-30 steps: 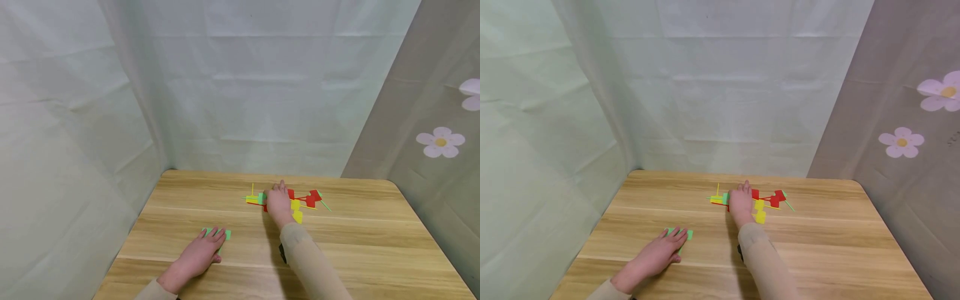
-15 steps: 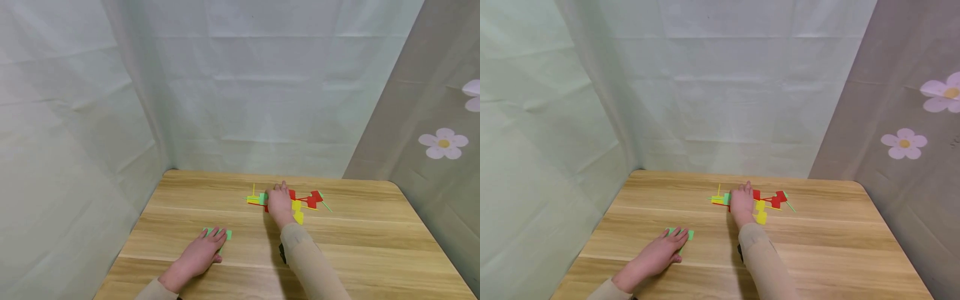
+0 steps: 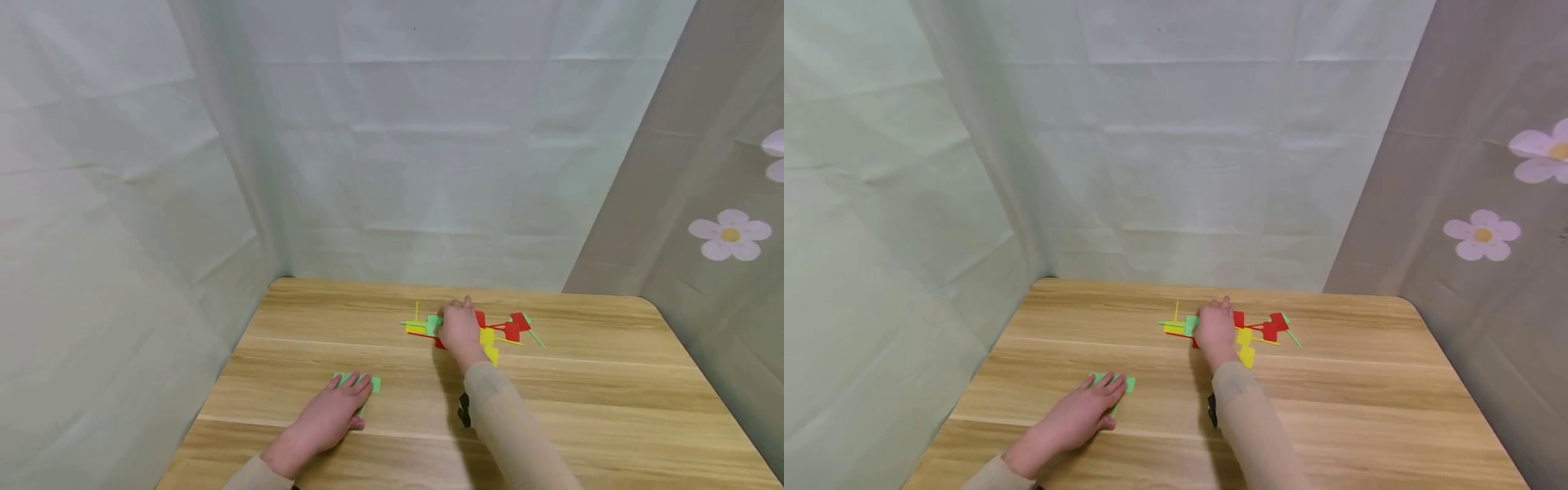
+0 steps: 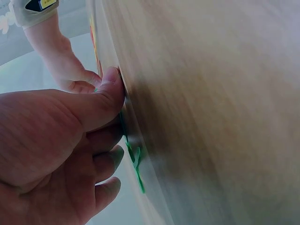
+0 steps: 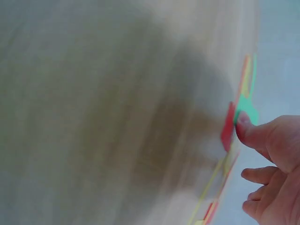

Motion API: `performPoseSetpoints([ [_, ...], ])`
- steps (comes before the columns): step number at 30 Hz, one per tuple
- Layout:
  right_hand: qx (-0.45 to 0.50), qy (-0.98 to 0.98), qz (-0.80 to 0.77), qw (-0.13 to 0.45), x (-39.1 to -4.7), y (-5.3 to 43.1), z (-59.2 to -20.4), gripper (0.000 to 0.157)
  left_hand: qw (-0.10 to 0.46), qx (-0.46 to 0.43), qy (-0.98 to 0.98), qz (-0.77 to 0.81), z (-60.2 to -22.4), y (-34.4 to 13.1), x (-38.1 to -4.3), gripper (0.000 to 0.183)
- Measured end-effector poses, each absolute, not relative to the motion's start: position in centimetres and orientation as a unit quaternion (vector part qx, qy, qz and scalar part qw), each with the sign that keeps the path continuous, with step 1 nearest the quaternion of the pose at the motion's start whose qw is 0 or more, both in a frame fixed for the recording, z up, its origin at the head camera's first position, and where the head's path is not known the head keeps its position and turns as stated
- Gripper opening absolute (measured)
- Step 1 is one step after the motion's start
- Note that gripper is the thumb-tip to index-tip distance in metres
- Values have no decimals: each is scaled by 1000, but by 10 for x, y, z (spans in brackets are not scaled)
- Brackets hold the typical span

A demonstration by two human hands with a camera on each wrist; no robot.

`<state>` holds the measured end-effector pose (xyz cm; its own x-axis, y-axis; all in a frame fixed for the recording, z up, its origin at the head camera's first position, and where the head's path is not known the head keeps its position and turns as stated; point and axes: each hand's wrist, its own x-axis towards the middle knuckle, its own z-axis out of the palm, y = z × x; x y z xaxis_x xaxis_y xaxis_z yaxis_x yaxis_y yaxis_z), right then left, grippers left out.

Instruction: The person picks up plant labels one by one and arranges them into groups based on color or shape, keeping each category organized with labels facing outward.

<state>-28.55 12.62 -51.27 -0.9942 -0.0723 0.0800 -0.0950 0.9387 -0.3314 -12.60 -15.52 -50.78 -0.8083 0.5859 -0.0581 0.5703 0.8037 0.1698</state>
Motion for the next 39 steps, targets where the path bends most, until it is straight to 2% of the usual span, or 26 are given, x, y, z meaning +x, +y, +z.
performPoseSetpoints([
  [8, 87, -966, 242, -17, -277, 147, -498, 13, 59, 301, 949, 79, -510, -155, -126, 74],
  [11, 84, -951, 296, -32, -272, 153, -493, 13, 54, 302, 949, 77, -510, -156, -126, 74],
  [23, 91, -881, 465, -11, -245, 160, -490, 23, 55, 302, 949, 75, -510, -157, -126, 72],
  [31, 128, -850, 511, -16, -225, 157, -493, 18, 51, 307, 948, 67, -512, -156, -127, 72],
  [39, 196, -853, 483, -26, -219, 151, -488, 17, 61, 305, 948, 71, -509, -155, -126, 72],
])
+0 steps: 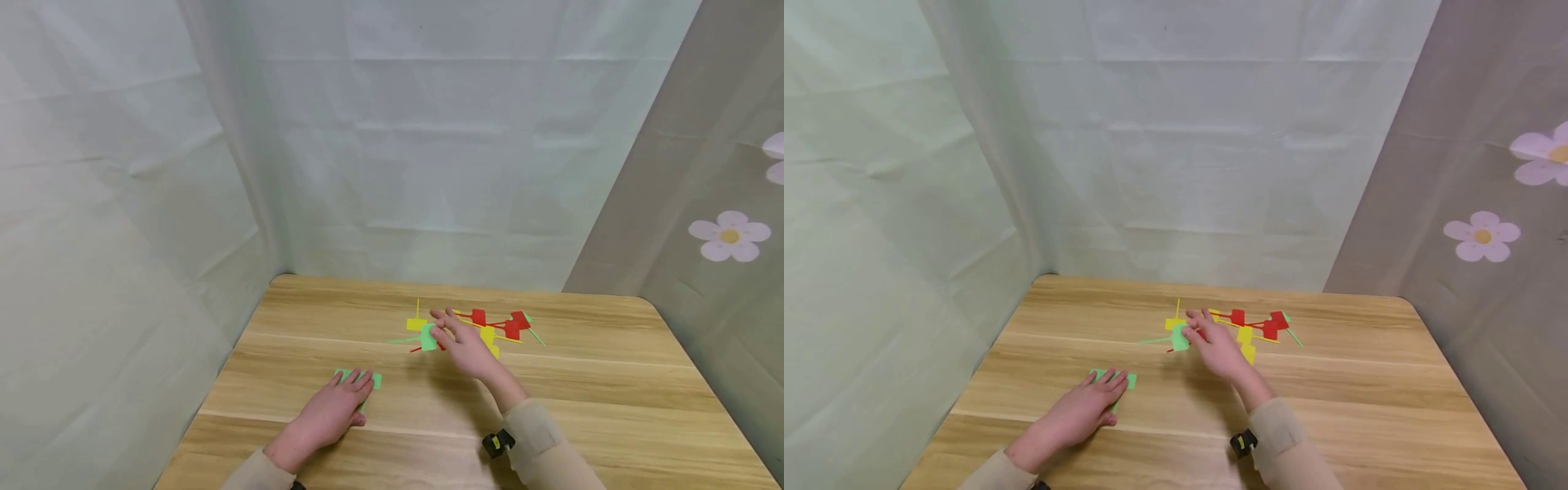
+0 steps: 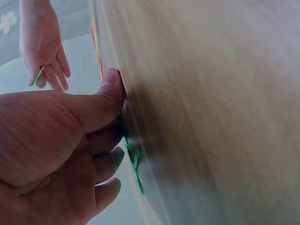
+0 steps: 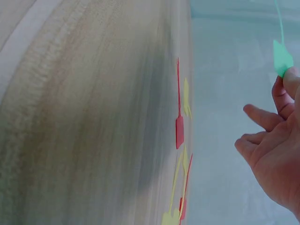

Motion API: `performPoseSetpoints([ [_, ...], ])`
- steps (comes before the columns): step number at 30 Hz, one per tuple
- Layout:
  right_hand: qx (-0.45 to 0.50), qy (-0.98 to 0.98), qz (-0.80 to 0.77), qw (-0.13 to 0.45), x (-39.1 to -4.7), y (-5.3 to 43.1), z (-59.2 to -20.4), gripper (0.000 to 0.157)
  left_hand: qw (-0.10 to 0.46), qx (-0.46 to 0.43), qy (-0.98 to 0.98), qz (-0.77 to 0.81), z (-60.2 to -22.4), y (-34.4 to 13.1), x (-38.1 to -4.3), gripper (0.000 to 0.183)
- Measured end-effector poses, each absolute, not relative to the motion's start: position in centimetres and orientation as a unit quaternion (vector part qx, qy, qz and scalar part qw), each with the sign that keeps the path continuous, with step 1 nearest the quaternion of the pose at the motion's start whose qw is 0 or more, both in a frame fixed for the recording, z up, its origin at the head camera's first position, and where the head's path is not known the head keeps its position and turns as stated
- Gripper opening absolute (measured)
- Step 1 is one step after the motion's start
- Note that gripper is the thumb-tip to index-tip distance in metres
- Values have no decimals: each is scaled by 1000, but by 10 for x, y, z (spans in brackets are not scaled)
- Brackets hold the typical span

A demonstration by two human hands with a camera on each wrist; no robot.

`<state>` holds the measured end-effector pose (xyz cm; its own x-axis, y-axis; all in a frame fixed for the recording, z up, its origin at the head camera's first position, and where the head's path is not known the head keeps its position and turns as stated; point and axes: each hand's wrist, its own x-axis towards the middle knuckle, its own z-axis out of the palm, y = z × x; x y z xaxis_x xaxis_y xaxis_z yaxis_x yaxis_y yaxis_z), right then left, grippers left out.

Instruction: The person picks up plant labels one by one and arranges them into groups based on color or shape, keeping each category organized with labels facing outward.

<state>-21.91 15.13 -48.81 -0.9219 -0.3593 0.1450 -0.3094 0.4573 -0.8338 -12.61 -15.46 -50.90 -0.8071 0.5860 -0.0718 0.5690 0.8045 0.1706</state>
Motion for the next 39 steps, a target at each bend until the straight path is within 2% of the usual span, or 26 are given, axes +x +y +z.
performPoseSetpoints([
  [9, -297, 846, -441, 33, -224, 150, -488, 9, 59, 304, 948, 70, -510, -155, -128, 73],
  [15, -322, 858, -395, 59, -226, 146, -479, 6, 68, 297, 949, 82, -509, -155, -127, 73],
  [24, -382, 868, -290, 127, -229, 126, -462, 15, 56, 299, 950, 73, -509, -153, -127, 72],
  [29, -396, 871, -246, 154, -230, 112, -467, 18, 60, 299, 950, 72, -509, -154, -127, 72],
  [39, -389, 896, -158, 146, -234, 88, -475, 24, 64, 296, 951, 67, -507, -153, -126, 73],
])
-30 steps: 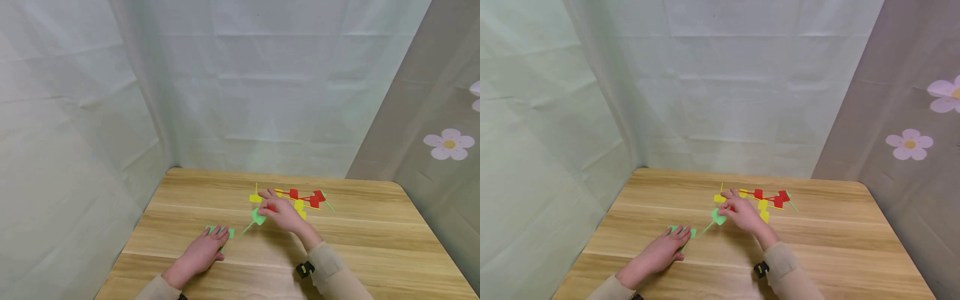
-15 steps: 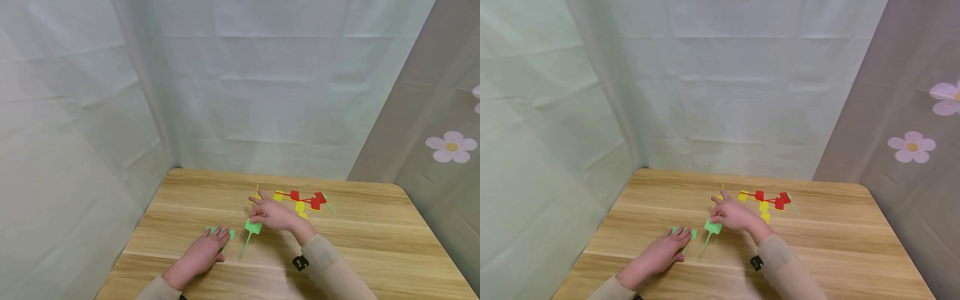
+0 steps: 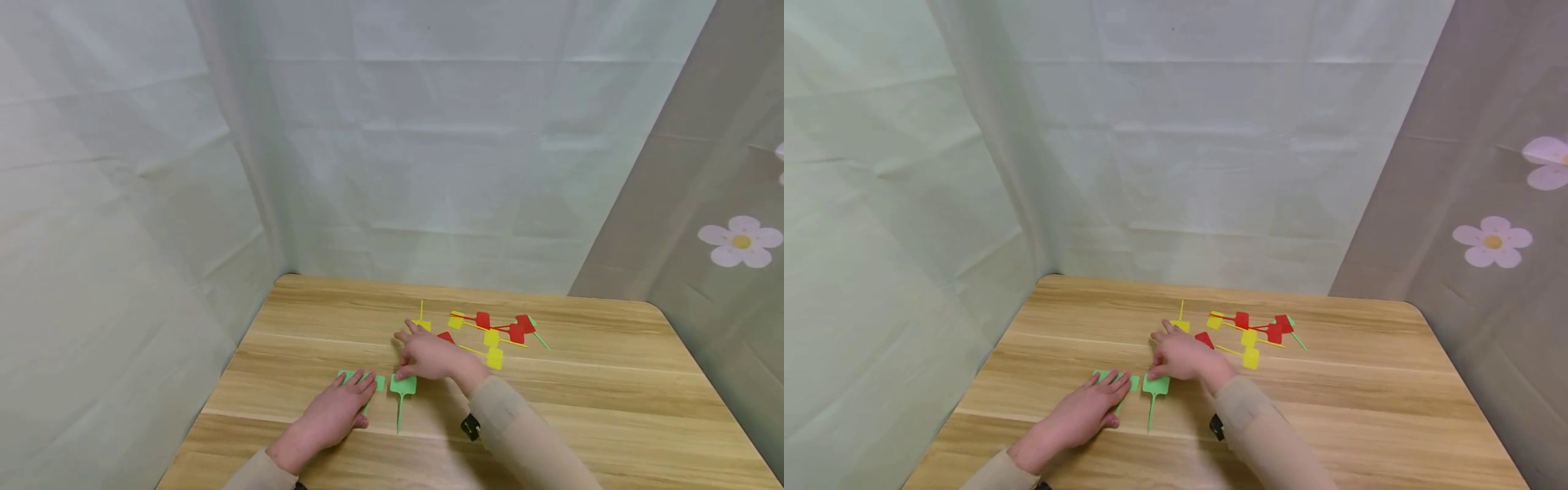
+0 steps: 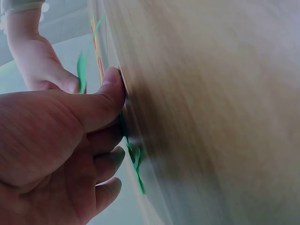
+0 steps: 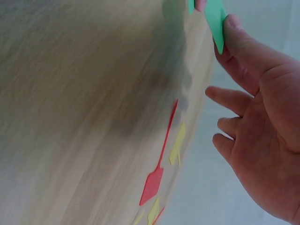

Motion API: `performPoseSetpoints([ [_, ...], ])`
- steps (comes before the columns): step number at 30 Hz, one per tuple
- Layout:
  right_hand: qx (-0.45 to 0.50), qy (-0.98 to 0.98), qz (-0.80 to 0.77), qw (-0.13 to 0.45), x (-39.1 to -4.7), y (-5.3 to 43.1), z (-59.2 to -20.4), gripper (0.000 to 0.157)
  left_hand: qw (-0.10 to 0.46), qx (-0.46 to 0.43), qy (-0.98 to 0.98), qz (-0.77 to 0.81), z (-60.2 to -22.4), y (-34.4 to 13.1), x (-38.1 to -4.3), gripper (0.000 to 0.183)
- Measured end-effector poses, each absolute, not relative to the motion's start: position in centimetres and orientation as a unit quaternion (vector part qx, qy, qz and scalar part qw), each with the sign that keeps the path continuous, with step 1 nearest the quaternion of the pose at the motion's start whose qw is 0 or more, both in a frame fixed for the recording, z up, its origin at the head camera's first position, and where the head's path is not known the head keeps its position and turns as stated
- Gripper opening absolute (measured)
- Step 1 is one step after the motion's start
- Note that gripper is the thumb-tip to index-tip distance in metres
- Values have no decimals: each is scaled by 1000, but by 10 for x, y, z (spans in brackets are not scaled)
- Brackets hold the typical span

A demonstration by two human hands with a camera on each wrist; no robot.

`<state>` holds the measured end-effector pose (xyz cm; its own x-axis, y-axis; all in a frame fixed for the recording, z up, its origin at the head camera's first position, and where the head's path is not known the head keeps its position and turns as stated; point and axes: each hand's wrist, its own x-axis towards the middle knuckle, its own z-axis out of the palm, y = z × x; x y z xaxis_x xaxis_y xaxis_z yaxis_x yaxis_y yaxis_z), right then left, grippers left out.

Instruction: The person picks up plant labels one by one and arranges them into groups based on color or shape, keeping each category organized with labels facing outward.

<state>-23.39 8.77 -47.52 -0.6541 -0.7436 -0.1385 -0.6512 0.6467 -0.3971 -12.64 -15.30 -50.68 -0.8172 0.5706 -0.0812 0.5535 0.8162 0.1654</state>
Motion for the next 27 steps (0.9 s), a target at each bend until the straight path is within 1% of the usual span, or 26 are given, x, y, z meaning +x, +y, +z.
performPoseSetpoints([
  [4, -367, 909, -137, 145, -233, 81, -479, 25, 63, 297, 951, 63, -506, -152, -126, 73],
  [10, -362, 919, -98, 125, -234, 74, -486, 26, 67, 294, 951, 67, -506, -152, -126, 73],
  [17, -350, 923, -103, 124, -232, 70, -491, 23, 73, 291, 951, 70, -506, -152, -126, 73],
  [27, -346, 928, -85, 109, -232, 64, -494, 25, 69, 292, 951, 69, -504, -152, -125, 72],
])
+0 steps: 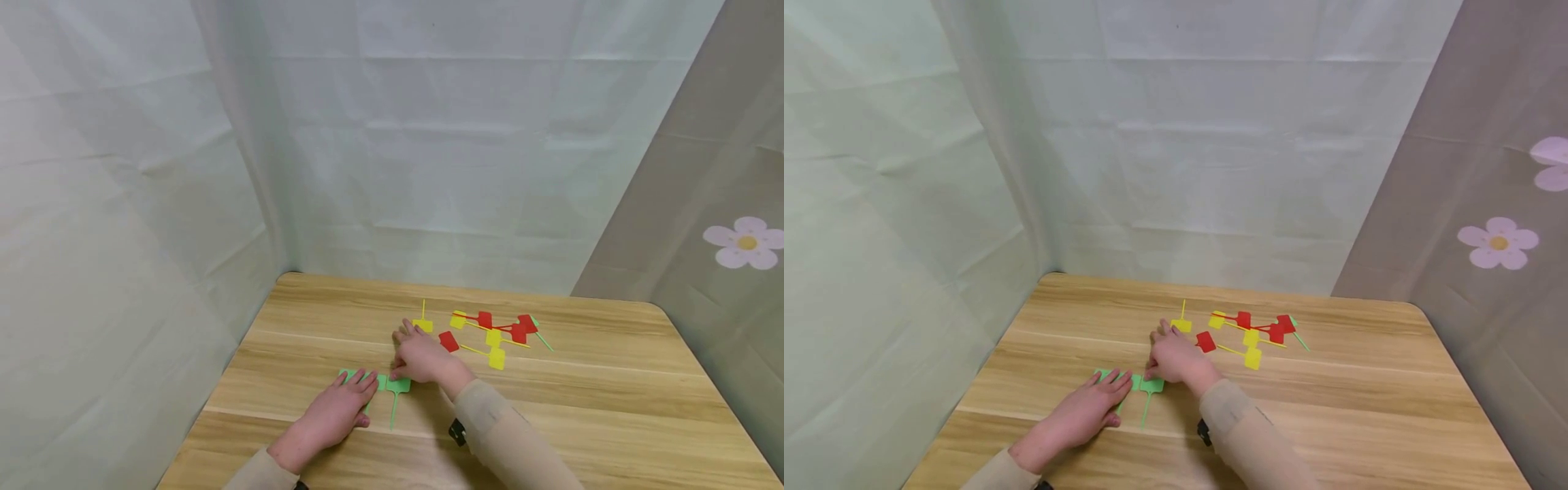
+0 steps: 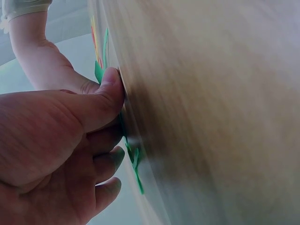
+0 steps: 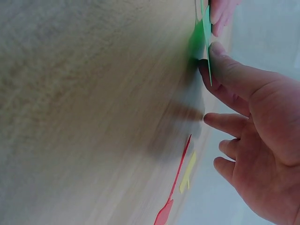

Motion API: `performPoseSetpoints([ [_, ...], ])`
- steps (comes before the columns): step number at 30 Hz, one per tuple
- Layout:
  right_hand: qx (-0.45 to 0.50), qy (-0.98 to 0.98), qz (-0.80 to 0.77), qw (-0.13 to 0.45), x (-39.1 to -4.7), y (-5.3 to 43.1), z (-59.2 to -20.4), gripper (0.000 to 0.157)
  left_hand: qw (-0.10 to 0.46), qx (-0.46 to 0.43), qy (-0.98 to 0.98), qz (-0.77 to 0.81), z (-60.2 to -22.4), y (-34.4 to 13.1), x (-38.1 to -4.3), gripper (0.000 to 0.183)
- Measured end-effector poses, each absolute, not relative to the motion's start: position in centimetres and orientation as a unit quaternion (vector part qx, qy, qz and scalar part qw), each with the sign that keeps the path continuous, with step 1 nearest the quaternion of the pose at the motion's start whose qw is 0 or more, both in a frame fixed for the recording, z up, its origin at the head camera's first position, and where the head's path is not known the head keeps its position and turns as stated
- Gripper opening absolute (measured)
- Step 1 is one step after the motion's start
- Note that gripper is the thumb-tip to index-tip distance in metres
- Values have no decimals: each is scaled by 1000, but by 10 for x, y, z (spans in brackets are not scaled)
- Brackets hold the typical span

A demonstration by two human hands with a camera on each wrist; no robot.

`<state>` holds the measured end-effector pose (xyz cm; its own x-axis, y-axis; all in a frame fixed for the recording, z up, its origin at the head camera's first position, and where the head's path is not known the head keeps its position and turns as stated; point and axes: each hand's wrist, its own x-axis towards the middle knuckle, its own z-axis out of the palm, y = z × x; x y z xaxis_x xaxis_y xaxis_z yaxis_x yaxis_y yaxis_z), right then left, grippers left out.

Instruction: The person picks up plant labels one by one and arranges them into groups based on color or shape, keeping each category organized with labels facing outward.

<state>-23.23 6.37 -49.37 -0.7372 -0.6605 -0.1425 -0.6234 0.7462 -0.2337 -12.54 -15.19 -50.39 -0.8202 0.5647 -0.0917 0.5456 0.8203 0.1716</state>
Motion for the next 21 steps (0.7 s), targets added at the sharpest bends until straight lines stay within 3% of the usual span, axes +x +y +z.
performPoseSetpoints([
  [11, -336, 934, -60, 108, -232, 59, -498, 31, 66, 295, 951, 69, -506, -153, -126, 72],
  [21, -342, 932, -63, 99, -230, 58, -495, 26, 54, 299, 950, 72, -508, -153, -126, 72],
])
